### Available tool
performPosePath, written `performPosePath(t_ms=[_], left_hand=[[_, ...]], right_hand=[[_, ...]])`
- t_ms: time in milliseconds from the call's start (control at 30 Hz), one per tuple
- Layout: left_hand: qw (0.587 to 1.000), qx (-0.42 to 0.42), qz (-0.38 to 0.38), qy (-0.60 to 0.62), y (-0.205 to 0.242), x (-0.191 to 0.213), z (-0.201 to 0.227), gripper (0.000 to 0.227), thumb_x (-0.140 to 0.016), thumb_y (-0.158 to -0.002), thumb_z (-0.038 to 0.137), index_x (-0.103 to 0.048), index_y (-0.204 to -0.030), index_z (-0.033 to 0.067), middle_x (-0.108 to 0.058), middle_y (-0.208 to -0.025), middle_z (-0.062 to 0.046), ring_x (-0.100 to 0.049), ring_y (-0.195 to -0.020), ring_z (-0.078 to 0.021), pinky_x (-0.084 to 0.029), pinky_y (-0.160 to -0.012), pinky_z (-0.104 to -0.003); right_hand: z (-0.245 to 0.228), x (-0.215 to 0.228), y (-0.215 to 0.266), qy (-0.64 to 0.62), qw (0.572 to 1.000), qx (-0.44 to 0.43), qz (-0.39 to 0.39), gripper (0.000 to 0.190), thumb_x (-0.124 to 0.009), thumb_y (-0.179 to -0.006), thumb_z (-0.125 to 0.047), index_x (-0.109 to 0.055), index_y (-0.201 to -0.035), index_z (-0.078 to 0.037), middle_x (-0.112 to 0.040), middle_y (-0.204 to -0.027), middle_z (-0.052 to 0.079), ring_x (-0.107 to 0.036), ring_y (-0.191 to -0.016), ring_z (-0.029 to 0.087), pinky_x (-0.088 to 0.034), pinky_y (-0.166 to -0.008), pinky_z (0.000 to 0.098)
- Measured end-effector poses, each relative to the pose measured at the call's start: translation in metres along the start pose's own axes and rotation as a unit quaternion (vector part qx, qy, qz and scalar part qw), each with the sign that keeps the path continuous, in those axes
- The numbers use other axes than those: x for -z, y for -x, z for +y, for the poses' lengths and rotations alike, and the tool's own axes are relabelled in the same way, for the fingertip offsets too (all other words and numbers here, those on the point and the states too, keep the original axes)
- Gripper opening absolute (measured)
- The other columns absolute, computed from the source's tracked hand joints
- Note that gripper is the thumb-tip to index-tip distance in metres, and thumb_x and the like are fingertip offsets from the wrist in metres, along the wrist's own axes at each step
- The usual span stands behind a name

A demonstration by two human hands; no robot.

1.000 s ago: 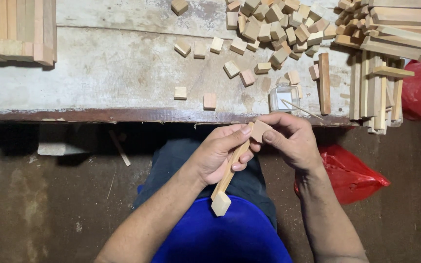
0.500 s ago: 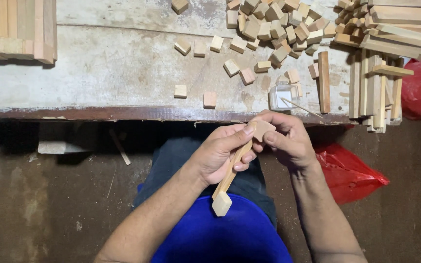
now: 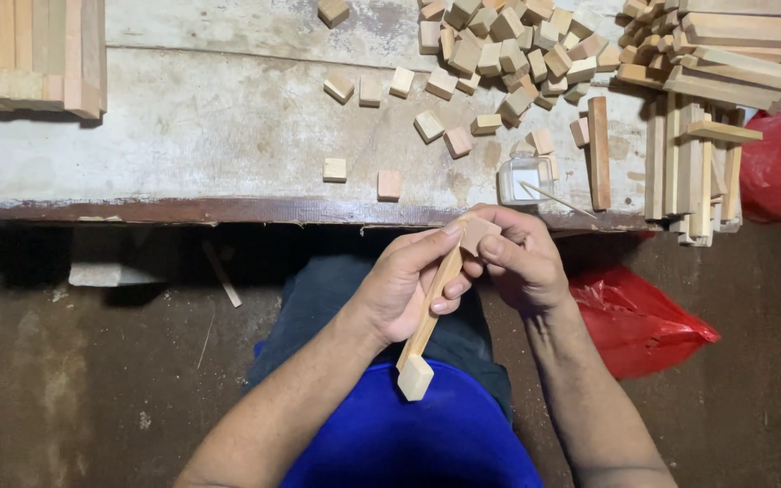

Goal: Assembling small wooden components by applying glue to blocks and attaching them to sticks.

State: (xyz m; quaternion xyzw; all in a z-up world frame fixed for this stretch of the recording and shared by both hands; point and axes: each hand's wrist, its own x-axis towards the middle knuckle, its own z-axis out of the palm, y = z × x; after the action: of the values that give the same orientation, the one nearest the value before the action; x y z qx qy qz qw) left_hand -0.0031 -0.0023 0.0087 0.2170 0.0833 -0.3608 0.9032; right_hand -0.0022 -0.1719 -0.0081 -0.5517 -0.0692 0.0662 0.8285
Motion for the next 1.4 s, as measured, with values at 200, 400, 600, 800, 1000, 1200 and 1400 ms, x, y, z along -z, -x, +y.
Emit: performPosePath(t_ms=[200, 400, 600, 800, 1000, 1200, 1400], left_hand=[[1.0, -0.003, 0.016, -0.012, 0.003, -0.005, 0.003, 0.025, -0.065, -0.101, 0.023, -0.06, -0.098, -0.002, -0.061, -0.079, -0.014, -0.056, -0.052, -0.0112, -0.043, -0.034, -0.018], [1.0, -0.002, 0.026, -0.007, 0.001, -0.002, 0.003, 0.025, -0.066, -0.1, 0.022, -0.06, -0.097, -0.0017, -0.061, -0.077, -0.015, -0.056, -0.051, -0.0118, -0.043, -0.032, -0.019], [1.0, -0.015, 0.012, 0.014, 0.0, -0.004, 0.0, 0.026, -0.063, -0.102, 0.02, -0.06, -0.102, -0.0049, -0.06, -0.083, -0.017, -0.06, -0.056, -0.0151, -0.047, -0.037, -0.022], [1.0, -0.017, 0.011, -0.002, 0.002, -0.006, 0.002, 0.025, -0.063, -0.102, 0.02, -0.059, -0.104, -0.0046, -0.065, -0.087, -0.019, -0.066, -0.061, -0.0192, -0.052, -0.044, -0.026], [1.0, -0.022, 0.01, 0.014, -0.001, 0.0, -0.003, 0.024, -0.063, -0.102, 0.019, -0.059, -0.104, -0.005, -0.063, -0.083, -0.017, -0.061, -0.057, -0.0156, -0.046, -0.039, -0.022], [0.996, -0.075, -0.022, -0.037, 0.005, -0.016, 0.005, 0.028, -0.062, -0.103, 0.018, -0.059, -0.106, -0.0096, -0.061, -0.067, -0.018, -0.064, -0.051, -0.0193, -0.053, -0.043, -0.026], [0.964, -0.175, -0.01, -0.201, 0.0, 0.001, -0.012, 0.022, -0.059, -0.102, 0.009, -0.061, -0.111, -0.0106, -0.058, -0.056, -0.015, -0.06, -0.038, -0.0167, -0.051, -0.036, -0.025]], right_hand=[[0.007, 0.004, 0.002, 0.003, 1.0, -0.003, 0.007, 0.042, -0.072, -0.082, -0.021, -0.066, -0.101, 0.016, -0.057, -0.079, 0.016, -0.063, -0.061, 0.019, -0.057, -0.052, 0.0316], [0.007, -0.001, 0.002, 0.013, 1.0, -0.005, 0.016, 0.042, -0.072, -0.082, -0.021, -0.066, -0.101, 0.015, -0.057, -0.077, 0.015, -0.065, -0.06, 0.02, -0.057, -0.052, 0.0303], [-0.002, -0.001, -0.004, 0.01, 0.999, -0.027, 0.017, 0.041, -0.07, -0.084, -0.021, -0.066, -0.102, 0.016, -0.055, -0.075, 0.013, -0.061, -0.057, 0.016, -0.054, -0.051, 0.0276], [-0.007, -0.001, -0.011, -0.011, 0.999, -0.04, 0.021, 0.039, -0.07, -0.085, -0.024, -0.066, -0.099, 0.012, -0.056, -0.07, 0.01, -0.062, -0.053, 0.015, -0.051, -0.05, 0.0235], [-0.004, 0.002, -0.009, -0.034, 0.998, -0.042, 0.013, 0.039, -0.07, -0.084, -0.022, -0.064, -0.099, 0.014, -0.055, -0.069, 0.012, -0.061, -0.054, 0.017, -0.051, -0.048, 0.0261], [-0.013, -0.007, -0.012, -0.008, 0.999, -0.04, 0.009, 0.04, -0.073, -0.082, -0.024, -0.066, -0.099, 0.012, -0.053, -0.071, 0.006, -0.054, -0.056, 0.008, -0.047, -0.049, 0.019], [-0.007, 0.002, -0.015, 0.006, 0.999, -0.039, 0.01, 0.043, -0.072, -0.082, -0.024, -0.066, -0.102, 0.014, -0.053, -0.067, 0.009, -0.05, -0.054, 0.01, -0.043, -0.046, 0.0219]])
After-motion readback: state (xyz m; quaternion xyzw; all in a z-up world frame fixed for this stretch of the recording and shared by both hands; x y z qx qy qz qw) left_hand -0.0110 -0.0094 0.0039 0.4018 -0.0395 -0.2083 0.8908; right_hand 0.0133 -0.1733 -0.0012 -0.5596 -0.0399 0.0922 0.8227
